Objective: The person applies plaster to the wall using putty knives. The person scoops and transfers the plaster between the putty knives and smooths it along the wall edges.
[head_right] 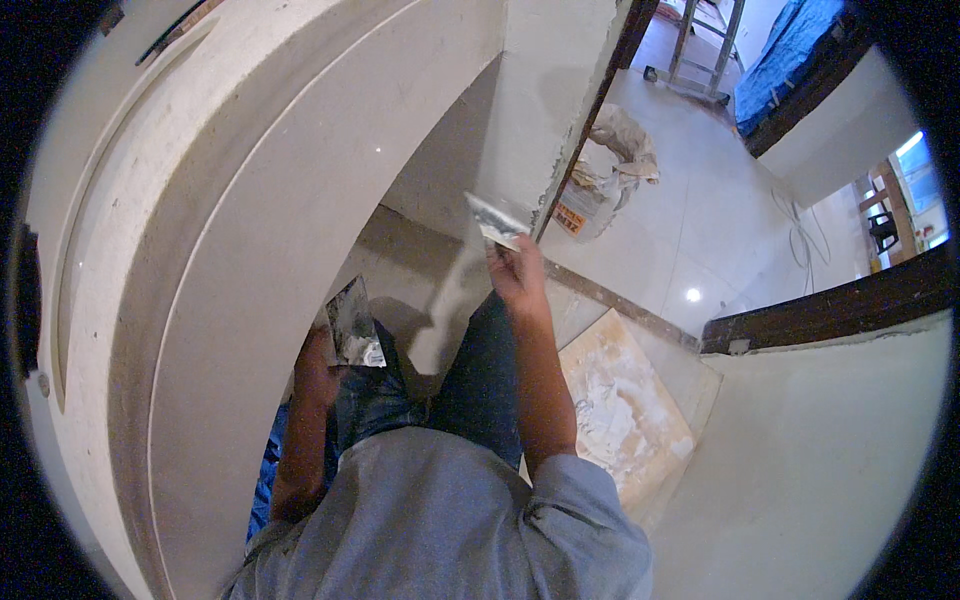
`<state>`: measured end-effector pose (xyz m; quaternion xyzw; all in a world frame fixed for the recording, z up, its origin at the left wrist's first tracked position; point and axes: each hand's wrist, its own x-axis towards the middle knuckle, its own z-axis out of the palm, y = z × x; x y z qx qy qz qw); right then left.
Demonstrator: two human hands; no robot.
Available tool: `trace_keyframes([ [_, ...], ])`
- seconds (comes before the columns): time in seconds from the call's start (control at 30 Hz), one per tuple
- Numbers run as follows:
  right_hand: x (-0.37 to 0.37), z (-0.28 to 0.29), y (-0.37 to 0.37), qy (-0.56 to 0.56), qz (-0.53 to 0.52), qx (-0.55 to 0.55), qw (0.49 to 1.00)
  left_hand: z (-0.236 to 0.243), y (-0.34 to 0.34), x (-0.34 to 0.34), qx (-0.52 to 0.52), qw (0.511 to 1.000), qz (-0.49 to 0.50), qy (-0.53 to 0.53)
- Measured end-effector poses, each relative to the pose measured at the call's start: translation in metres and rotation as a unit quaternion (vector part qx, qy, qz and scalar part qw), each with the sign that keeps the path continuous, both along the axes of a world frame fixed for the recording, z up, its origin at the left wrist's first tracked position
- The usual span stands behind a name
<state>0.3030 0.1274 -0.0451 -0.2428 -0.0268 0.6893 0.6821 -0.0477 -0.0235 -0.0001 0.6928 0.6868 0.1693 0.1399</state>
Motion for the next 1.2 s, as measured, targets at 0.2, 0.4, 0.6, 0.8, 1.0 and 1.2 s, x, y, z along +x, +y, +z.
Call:
trace_keyframes([
  [0.2,0.020,-0.129,0.077,0.040,0.040,-0.072,0.996,0.001,0.007,0.024,-0.033,0.933,0.092,-0.347],
  [0.4,0.039,-0.057,0.060,-0.172,0.051,0.009,0.984,0.008,0.005,0.009,-0.033,0.984,0.092,-0.152],
  [0.6,0.058,-0.059,-0.001,0.144,0.040,0.063,0.987,-0.002,0.000,0.017,-0.039,0.969,0.118,-0.211],
  [0.8,0.006,-0.113,0.046,-0.040,0.003,-0.086,0.995,0.005,0.003,0.016,-0.034,0.999,0.018,-0.020],
  [1.0,0.005,-0.086,0.082,0.030,-0.059,-0.116,0.991,0.012,0.015,0.025,-0.094,0.894,0.185,-0.397],
  [1.2,0.057,-0.021,0.068,0.158,-0.022,-0.021,0.987,-0.019,-0.001,0.008,0.049,0.998,0.000,-0.030],
])
